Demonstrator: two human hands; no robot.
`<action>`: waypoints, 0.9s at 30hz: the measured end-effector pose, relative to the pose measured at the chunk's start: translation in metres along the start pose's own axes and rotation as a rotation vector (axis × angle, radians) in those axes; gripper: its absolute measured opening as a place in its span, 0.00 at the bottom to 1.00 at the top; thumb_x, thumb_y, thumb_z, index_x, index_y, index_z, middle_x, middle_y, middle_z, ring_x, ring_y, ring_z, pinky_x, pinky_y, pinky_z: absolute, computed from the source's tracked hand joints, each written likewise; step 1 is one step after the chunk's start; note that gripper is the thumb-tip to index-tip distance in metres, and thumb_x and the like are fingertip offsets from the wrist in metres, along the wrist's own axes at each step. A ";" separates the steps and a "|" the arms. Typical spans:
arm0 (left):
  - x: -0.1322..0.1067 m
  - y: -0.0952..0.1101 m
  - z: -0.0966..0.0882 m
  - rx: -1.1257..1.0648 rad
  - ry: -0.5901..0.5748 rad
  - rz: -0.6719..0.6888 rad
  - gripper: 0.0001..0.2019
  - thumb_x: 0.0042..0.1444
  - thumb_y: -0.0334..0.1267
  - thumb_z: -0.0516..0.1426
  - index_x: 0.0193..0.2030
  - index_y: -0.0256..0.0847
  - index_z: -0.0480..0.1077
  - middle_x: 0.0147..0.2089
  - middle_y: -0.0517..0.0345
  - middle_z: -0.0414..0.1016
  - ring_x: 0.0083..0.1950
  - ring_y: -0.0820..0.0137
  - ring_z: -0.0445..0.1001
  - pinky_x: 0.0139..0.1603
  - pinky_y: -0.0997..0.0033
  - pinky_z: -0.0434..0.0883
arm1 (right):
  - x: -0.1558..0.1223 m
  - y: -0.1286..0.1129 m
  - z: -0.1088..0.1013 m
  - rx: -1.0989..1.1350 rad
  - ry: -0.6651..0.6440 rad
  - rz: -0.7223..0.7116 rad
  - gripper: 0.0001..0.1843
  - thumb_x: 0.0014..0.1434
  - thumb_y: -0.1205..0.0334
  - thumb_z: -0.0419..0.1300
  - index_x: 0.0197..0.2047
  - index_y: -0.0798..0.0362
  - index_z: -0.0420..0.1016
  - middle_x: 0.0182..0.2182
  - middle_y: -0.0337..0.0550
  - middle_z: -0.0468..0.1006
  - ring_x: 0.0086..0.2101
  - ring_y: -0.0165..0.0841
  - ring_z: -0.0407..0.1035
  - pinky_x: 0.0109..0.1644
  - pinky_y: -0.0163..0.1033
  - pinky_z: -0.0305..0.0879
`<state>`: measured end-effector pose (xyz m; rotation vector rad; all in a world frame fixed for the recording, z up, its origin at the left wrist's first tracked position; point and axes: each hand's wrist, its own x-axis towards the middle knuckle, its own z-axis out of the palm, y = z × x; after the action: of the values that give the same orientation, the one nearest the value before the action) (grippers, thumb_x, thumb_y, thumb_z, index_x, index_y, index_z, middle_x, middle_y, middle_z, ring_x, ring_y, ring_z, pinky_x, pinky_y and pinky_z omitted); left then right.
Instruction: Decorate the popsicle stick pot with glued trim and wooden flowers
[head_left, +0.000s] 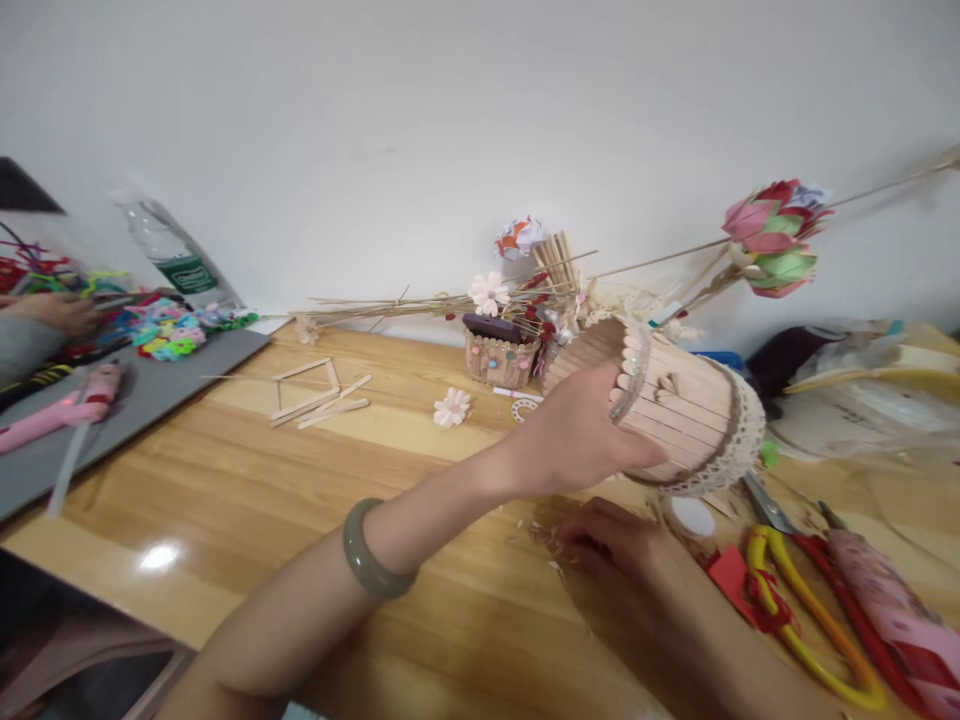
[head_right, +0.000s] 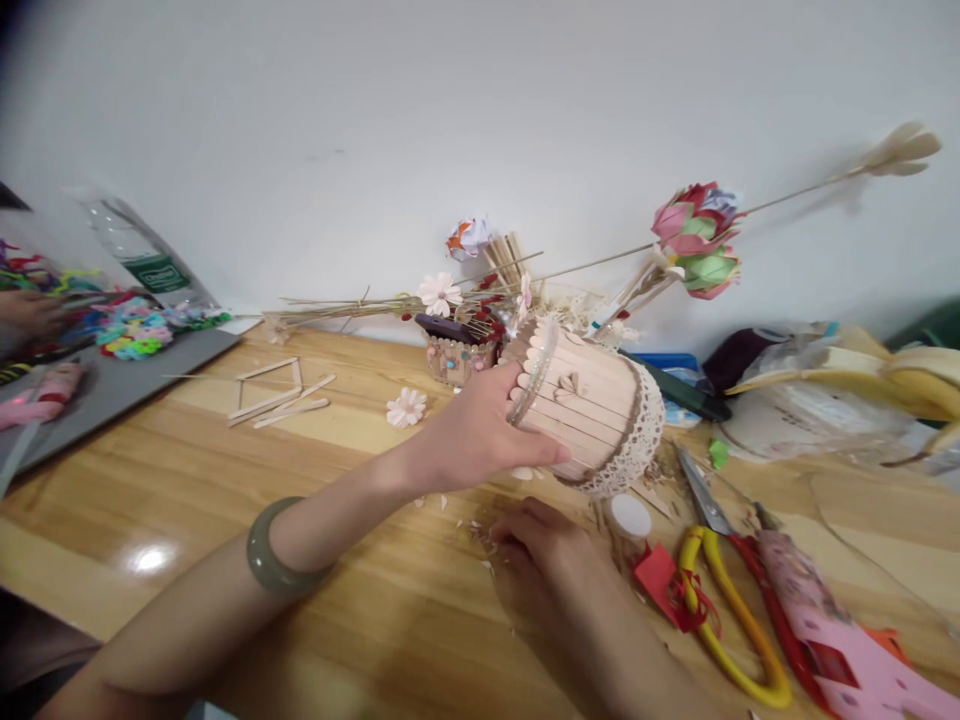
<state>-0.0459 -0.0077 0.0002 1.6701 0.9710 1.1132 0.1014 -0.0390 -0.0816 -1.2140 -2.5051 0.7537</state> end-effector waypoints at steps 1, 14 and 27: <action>0.000 0.000 0.000 0.002 -0.002 -0.003 0.17 0.42 0.29 0.59 0.42 0.33 0.68 0.46 0.50 0.75 0.45 0.66 0.72 0.45 0.69 0.69 | 0.000 0.001 0.000 0.004 -0.003 -0.008 0.10 0.55 0.70 0.50 0.30 0.51 0.71 0.30 0.38 0.73 0.31 0.30 0.67 0.34 0.35 0.60; 0.002 -0.004 0.002 -0.012 0.005 -0.065 0.18 0.41 0.29 0.60 0.42 0.34 0.68 0.44 0.51 0.75 0.45 0.65 0.72 0.46 0.67 0.69 | 0.003 0.001 0.003 -0.022 -0.048 0.007 0.08 0.52 0.71 0.50 0.27 0.51 0.68 0.29 0.37 0.70 0.30 0.29 0.63 0.33 0.35 0.54; 0.001 -0.005 0.004 -0.159 0.001 -0.232 0.20 0.37 0.27 0.60 0.41 0.35 0.68 0.41 0.54 0.75 0.42 0.67 0.73 0.45 0.67 0.69 | -0.008 -0.007 -0.015 0.099 -0.101 -0.061 0.08 0.58 0.68 0.49 0.28 0.53 0.66 0.25 0.36 0.71 0.27 0.26 0.63 0.29 0.31 0.57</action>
<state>-0.0427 -0.0056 -0.0054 1.3918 1.0211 1.0078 0.1089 -0.0436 -0.0652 -1.0874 -2.5378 0.9333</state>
